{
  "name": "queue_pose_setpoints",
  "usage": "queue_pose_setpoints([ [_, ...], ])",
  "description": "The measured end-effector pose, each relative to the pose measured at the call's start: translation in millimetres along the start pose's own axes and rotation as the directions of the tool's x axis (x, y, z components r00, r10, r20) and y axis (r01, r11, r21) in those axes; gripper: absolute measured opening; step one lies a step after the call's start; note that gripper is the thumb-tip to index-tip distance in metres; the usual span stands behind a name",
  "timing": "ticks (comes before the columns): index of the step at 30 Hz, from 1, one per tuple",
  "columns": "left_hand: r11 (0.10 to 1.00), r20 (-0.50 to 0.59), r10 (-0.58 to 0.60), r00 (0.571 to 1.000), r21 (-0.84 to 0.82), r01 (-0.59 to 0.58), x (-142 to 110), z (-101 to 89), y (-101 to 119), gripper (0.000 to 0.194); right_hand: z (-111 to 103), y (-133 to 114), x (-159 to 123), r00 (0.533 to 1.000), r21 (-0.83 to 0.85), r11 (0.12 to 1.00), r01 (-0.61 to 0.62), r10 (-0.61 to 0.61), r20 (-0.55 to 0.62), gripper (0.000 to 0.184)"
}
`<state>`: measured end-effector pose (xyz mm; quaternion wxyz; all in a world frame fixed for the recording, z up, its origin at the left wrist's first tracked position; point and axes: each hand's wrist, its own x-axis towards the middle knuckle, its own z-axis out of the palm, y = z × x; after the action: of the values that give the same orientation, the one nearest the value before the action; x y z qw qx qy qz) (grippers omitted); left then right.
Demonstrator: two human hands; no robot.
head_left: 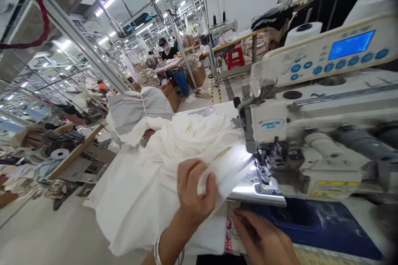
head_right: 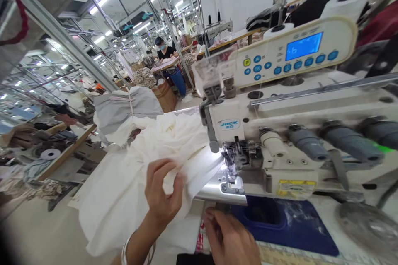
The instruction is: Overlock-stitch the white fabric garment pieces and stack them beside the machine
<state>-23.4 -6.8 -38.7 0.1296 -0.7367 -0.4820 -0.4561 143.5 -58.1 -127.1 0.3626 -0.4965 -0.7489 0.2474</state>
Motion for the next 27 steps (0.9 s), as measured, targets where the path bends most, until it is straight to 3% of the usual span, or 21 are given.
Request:
queue_pose_setpoints([
  [2, 0.96, 0.069, -0.147, 0.987, 0.249, 0.126, -32.4, -23.1, -14.0, 0.038, 10.6, 0.0, 2.2, 0.993, -0.137, 0.989, -0.061, 0.074, 0.093, 0.03],
  [4, 0.87, 0.209, -0.332, 0.92, 0.444, 0.214, -59.9, -43.9, -32.5, 0.044, 19.1, -8.4, 7.9, 0.979, -0.291, 0.951, -0.106, 0.152, 0.139, 0.031],
  [7, 0.831, 0.37, -0.449, 0.814, 0.508, 0.227, -78.3, -67.9, -59.1, 0.019, 28.0, -28.2, 18.1, 0.968, -0.435, 0.893, -0.116, 0.199, 0.151, 0.026],
  [10, 0.843, 0.354, -0.493, 0.795, 0.421, 0.335, -58.9, -89.4, -72.7, 0.021, 31.0, -42.2, 23.6, 0.971, -0.454, 0.885, -0.102, 0.189, 0.15, 0.026],
  [13, 0.806, 0.272, -0.585, 0.764, 0.294, 0.513, -2.6, -106.0, -79.0, 0.014, 29.1, -47.5, 23.9, 0.967, -0.444, 0.892, -0.085, 0.182, 0.18, 0.02],
  [14, 0.81, 0.242, -0.583, 0.776, 0.251, 0.531, 21.6, -107.4, -82.5, 0.014, 28.3, -48.3, 23.3, 0.964, -0.436, 0.894, -0.098, 0.195, 0.183, 0.018],
  [17, 0.921, 0.074, -0.365, 0.928, 0.175, 0.348, 94.7, -91.9, -100.9, 0.015, 26.5, -49.1, 20.6, 0.952, -0.41, 0.901, -0.145, 0.239, 0.189, 0.019],
  [18, 0.95, 0.073, -0.278, 0.958, 0.166, 0.263, 114.6, -80.9, -107.8, 0.017, 25.7, -48.2, 19.4, 0.951, -0.399, 0.906, -0.145, 0.239, 0.196, 0.019],
  [20, 0.976, 0.153, -0.142, 0.978, 0.186, 0.113, 139.8, -56.6, -116.0, 0.027, 23.1, -44.5, 16.6, 0.949, -0.348, 0.931, -0.114, 0.206, 0.24, 0.019],
  [23, 0.973, 0.122, -0.038, 0.992, 0.23, 0.009, 131.8, -34.3, -101.6, 0.036, 16.6, -38.5, 11.9, 0.969, -0.164, 0.986, -0.002, 0.043, 0.244, 0.019],
  [26, 0.997, 0.031, 0.028, 0.999, 0.066, -0.03, 83.2, -44.4, -61.0, 0.01, 11.3, -42.5, 9.2, 0.975, -0.01, 0.986, 0.168, -0.165, 0.147, 0.013],
  [27, 0.997, 0.142, 0.038, 0.989, -0.074, -0.028, 65.0, -52.9, -47.7, 0.015, 10.5, -46.7, 9.2, 0.97, 0.034, 0.979, 0.201, -0.204, 0.131, 0.008],
])
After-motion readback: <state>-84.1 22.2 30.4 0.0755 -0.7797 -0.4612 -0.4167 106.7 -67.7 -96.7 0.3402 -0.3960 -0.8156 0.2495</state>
